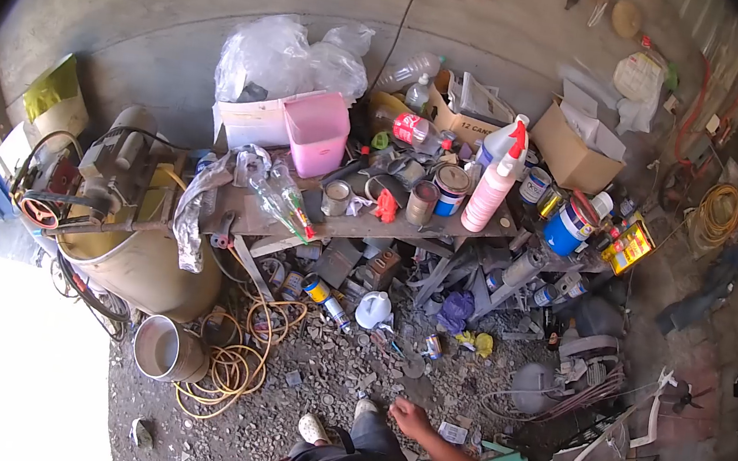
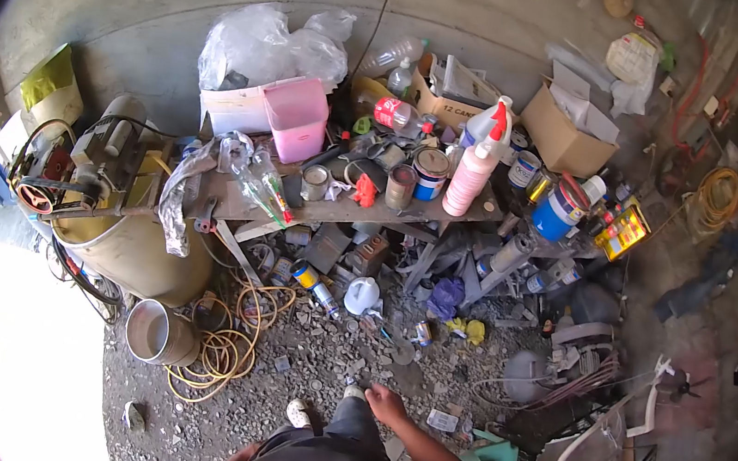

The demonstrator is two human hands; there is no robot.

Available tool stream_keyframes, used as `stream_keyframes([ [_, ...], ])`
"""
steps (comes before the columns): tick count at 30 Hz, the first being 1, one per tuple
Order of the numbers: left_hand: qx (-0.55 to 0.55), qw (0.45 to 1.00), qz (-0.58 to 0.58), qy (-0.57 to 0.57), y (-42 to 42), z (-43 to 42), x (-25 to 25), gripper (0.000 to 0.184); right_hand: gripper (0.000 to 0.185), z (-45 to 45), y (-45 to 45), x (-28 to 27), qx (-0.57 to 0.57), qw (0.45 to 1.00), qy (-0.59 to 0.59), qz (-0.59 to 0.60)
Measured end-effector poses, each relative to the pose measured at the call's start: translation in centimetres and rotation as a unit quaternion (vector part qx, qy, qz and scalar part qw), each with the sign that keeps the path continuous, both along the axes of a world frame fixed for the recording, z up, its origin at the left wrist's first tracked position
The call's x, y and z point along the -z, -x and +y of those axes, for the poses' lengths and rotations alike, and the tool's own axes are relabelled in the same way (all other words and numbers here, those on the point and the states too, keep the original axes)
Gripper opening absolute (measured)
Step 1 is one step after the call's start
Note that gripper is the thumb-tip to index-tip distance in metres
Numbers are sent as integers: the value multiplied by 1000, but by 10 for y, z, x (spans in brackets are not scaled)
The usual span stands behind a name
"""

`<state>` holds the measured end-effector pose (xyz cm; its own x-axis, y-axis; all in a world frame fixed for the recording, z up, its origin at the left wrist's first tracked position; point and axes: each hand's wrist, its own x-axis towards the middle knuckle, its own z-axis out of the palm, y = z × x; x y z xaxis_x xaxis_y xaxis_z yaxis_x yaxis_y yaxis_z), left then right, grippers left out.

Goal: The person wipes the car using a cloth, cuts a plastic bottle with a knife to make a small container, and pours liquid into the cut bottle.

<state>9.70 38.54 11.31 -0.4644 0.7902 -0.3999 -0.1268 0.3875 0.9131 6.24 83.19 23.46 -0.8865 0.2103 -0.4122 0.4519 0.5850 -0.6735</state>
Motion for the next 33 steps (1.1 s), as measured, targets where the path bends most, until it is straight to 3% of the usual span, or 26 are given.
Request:
stream_keyframes([
  [1,-17,990,121,-70,2,6,-4,47,58,-16,3,8,110,971,-157,141],
  [3,-7,991,121,-55,-4,-6,7,46,71,-32,-16,58,54,943,-315,94],
  [4,0,992,120,-39,-4,-3,8,46,84,-29,-36,117,-65,970,-225,-61],
  [5,8,992,121,-24,15,17,3,46,91,-22,-32,132,-81,962,-14,-261],
  [6,16,992,121,-8,13,20,5,46,97,-10,-32,156,-129,943,-33,-305],
  [9,40,991,119,47,17,34,3,45,100,4,5,-2,-82,948,-18,-307],
  [10,45,990,121,65,21,42,2,45,104,18,-15,57,-20,988,-96,-118],
  [11,49,988,123,81,25,53,5,45,104,29,-15,49,-22,988,-97,-114],
  [13,57,985,121,114,37,80,7,44,98,49,-23,38,-97,966,101,-216],
  [14,59,983,113,131,40,90,3,44,98,60,-24,36,-102,964,102,-222],
  [17,48,978,96,178,48,125,-9,44,93,111,-4,44,-58,983,-13,-174],
  [18,41,975,95,195,48,129,-12,43,89,122,-5,52,-26,993,-113,-11],
  [19,33,972,95,211,54,153,-12,43,89,133,6,44,-39,993,-114,-5],
  [21,22,966,89,244,67,181,-12,43,80,149,15,29,57,931,-281,225],
  [22,21,962,80,262,70,194,-15,43,75,153,12,37,17,915,-340,216],
  [23,26,957,66,281,71,199,-20,43,75,158,10,46,9,919,-335,209],
  [24,33,953,53,297,75,210,-29,43,78,170,13,74,-63,997,-7,-54],
  [25,40,948,42,312,66,221,-34,43,80,178,15,76,-118,888,321,-307],
  [26,36,958,95,269,66,227,-37,46,80,190,20,77,-120,887,318,-312],
  [27,30,962,150,226,68,231,-38,49,81,199,42,61,-203,881,243,-352],
  [28,32,956,176,233,67,233,-25,43,83,203,55,57,-283,863,165,-386],
  [29,32,949,201,239,63,238,-12,45,83,202,55,54,-288,860,162,-388],
  [30,23,950,198,240,64,246,-19,45,80,202,47,68,-198,955,32,-217],
  [31,15,953,173,249,68,252,-33,46,79,204,37,87,-98,990,-96,-31],
  [32,8,955,149,257,72,259,-50,52,73,205,30,103,-98,986,18,-136],
  [33,-1,955,147,258,73,265,-61,52,73,212,35,100,-107,985,16,-136],
])
